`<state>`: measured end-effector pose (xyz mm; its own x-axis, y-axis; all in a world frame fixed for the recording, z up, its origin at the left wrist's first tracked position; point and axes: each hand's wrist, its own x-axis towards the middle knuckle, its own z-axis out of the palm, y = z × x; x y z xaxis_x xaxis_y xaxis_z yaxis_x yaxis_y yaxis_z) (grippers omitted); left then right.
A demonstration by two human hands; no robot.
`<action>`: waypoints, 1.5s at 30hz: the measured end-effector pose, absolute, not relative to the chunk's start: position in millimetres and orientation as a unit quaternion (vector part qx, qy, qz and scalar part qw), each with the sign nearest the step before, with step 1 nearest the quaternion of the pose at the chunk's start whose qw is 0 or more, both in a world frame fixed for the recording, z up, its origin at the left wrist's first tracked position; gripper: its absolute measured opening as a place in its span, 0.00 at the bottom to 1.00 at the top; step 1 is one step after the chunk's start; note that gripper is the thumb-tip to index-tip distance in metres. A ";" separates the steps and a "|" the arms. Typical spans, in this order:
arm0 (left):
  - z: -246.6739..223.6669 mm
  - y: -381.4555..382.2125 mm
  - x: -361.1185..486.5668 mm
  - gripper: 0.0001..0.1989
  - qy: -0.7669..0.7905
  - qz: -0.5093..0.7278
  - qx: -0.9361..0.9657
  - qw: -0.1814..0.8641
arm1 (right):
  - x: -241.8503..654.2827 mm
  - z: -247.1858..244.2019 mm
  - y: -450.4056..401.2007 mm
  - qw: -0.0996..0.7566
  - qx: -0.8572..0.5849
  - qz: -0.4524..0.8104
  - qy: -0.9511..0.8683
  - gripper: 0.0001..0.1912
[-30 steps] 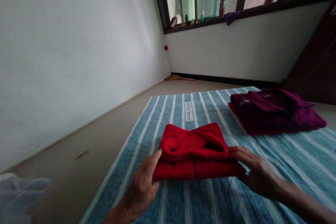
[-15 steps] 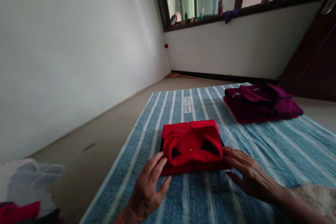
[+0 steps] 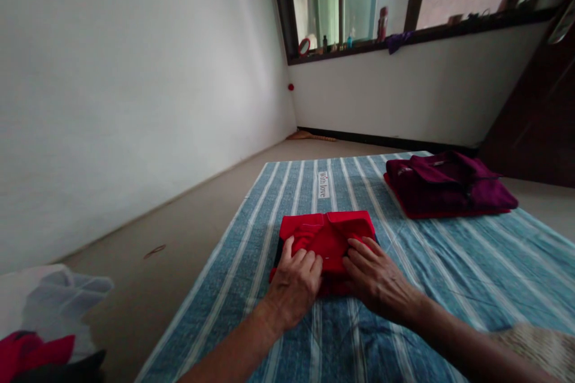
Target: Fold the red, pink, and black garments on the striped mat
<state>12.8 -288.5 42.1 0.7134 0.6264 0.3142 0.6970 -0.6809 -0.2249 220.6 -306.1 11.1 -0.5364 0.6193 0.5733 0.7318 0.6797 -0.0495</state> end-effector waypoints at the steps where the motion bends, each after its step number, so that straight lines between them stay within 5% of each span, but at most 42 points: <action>1: 41.6 -288.0 12.8 0.08 -0.362 -0.100 -0.909 0.178 | 220.3 8.8 -304.0 0.283 -0.393 -0.102 -0.869 0.04; 10: 25.7 -284.5 10.5 0.14 -0.305 -0.149 -0.900 0.272 | 225.6 7.9 -303.3 0.282 -0.347 -0.159 -0.880 0.15; 28: 13.6 -308.0 -13.1 0.15 -0.321 -0.138 -0.903 0.248 | 224.2 -22.4 -324.3 0.323 -0.327 -0.176 -0.871 0.18; 35: 28.0 -314.8 15.9 0.06 -0.340 -0.155 -0.921 0.106 | 219.9 -30.3 -327.8 0.334 -0.334 -0.187 -0.861 0.21; 45: -8.5 -285.5 56.9 0.12 -0.469 -0.178 -0.864 0.031 | 219.8 -15.2 -334.8 0.367 -0.323 -0.179 -0.853 0.22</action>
<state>56.9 -285.5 -8.5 0.4960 0.8005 0.3364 0.8226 -0.5572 0.1130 219.8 -334.8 -15.2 -0.5209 0.4204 0.7430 0.6833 0.7270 0.0678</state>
